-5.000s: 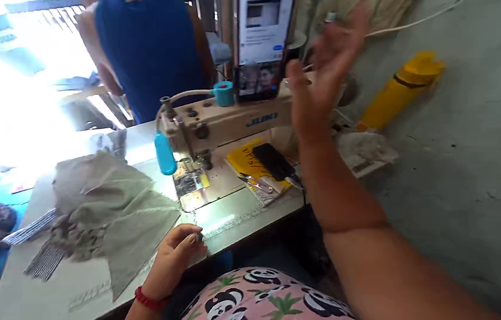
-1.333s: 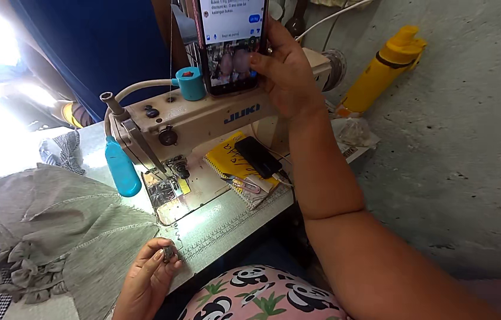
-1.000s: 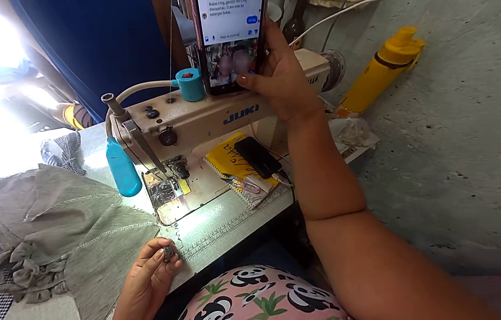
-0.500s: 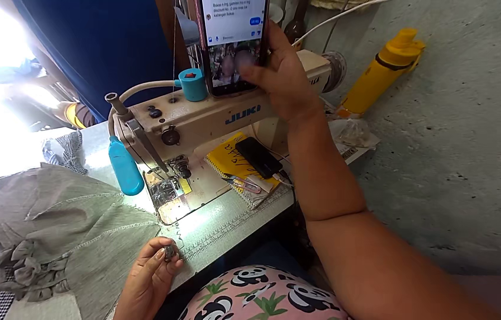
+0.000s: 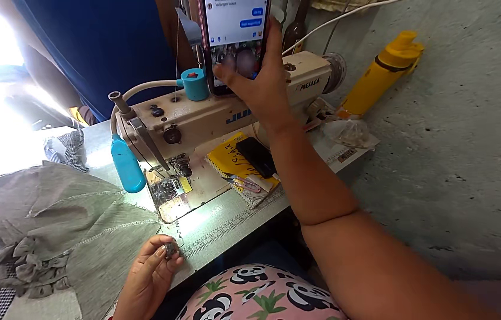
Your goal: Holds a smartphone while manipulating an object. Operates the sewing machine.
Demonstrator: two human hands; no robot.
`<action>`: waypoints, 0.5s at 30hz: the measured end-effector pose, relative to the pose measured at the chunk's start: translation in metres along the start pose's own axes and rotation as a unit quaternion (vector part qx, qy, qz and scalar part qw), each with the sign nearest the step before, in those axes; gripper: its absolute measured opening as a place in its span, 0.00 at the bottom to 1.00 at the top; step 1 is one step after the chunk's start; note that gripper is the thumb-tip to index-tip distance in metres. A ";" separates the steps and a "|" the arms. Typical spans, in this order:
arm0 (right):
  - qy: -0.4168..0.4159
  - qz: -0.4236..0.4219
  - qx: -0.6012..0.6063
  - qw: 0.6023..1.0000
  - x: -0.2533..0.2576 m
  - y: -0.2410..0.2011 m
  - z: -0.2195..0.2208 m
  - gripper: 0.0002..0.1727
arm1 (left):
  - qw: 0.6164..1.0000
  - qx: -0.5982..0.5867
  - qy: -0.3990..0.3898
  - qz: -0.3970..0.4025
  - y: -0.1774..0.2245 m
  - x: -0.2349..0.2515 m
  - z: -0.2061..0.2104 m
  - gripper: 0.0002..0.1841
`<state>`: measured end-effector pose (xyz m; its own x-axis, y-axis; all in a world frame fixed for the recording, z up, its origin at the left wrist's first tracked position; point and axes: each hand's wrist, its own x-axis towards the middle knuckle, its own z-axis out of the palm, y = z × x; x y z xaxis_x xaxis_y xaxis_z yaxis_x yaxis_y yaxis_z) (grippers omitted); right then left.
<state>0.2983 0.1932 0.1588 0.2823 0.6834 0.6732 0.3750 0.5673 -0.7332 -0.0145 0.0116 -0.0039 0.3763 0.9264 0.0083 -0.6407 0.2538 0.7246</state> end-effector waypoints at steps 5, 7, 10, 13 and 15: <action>-0.121 -0.019 0.123 0.985 0.006 0.007 -0.020 0.54 | 1.000 0.003 0.003 0.003 0.000 0.000 0.000 0.10; -0.182 -0.003 0.189 0.965 0.009 0.008 -0.033 0.51 | 1.000 0.005 0.004 0.002 0.000 0.000 0.000 0.10; -0.190 0.008 0.203 0.960 0.011 0.008 -0.038 0.48 | 1.000 0.001 0.007 0.003 -0.001 0.000 0.000 0.10; -0.187 0.013 0.206 0.960 0.012 0.006 -0.037 0.46 | 1.000 -0.002 0.000 0.004 0.000 0.000 0.000 0.10; -0.172 0.010 0.205 0.963 0.012 0.007 -0.035 0.43 | 1.000 -0.003 -0.002 0.004 -0.001 0.000 0.000 0.10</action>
<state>0.3350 0.1890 0.1653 -0.0496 0.7675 0.6392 -0.0283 0.6386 -0.7690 -0.0142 0.0117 -0.0046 0.3738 0.9273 0.0178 -0.6481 0.2474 0.7203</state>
